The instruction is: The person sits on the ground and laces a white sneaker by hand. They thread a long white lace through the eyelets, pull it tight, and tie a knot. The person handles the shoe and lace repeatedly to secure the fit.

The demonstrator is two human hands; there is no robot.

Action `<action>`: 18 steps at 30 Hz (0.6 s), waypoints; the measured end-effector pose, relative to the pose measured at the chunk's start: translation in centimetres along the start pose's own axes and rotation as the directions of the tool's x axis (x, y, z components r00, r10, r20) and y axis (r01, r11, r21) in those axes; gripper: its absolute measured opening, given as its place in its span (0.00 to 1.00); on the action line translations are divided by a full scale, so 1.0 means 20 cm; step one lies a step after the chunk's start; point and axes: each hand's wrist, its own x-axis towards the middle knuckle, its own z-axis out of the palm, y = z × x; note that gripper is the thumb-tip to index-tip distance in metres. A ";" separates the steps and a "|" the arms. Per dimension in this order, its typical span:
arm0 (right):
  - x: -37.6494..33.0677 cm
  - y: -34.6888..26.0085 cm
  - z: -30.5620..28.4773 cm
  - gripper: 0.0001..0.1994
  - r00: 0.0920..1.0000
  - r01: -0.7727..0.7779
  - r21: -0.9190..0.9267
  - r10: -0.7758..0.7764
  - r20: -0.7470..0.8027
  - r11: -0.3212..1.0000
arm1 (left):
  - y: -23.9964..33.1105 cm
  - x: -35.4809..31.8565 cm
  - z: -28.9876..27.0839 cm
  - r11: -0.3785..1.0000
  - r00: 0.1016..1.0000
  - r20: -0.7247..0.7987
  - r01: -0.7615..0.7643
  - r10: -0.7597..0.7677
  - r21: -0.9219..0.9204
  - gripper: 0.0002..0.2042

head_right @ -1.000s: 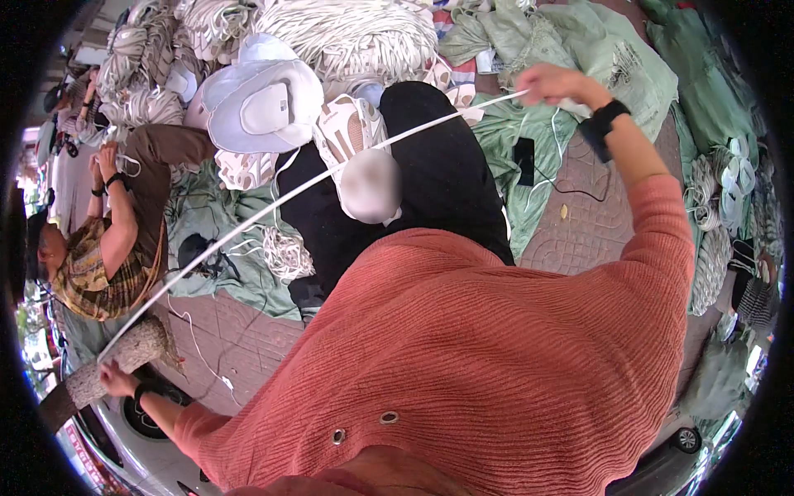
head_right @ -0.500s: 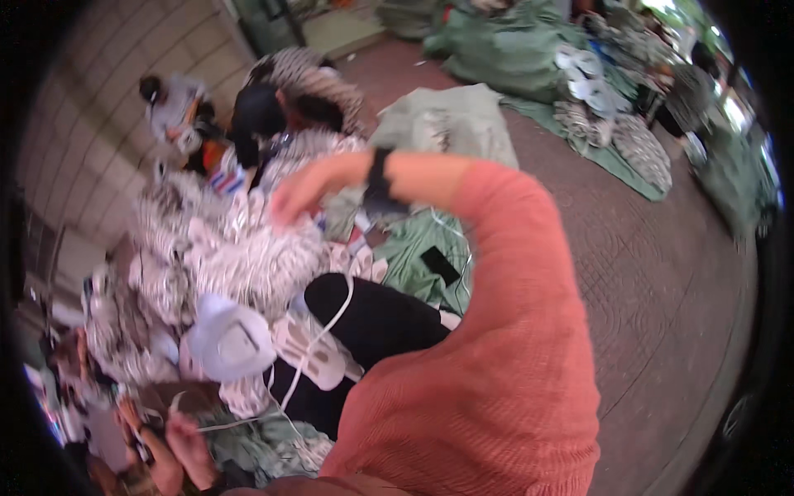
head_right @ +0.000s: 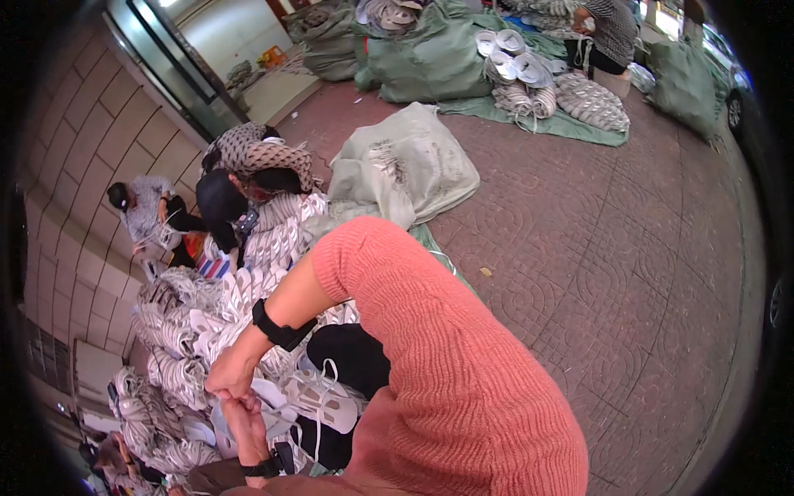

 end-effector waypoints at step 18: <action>-0.54 0.02 -0.84 0.11 0.973 0.176 0.909 0.072 -0.218 0.378 | 0.04 0.24 -0.86 0.997 0.971 -0.235 0.025 -0.042 -0.077 0.09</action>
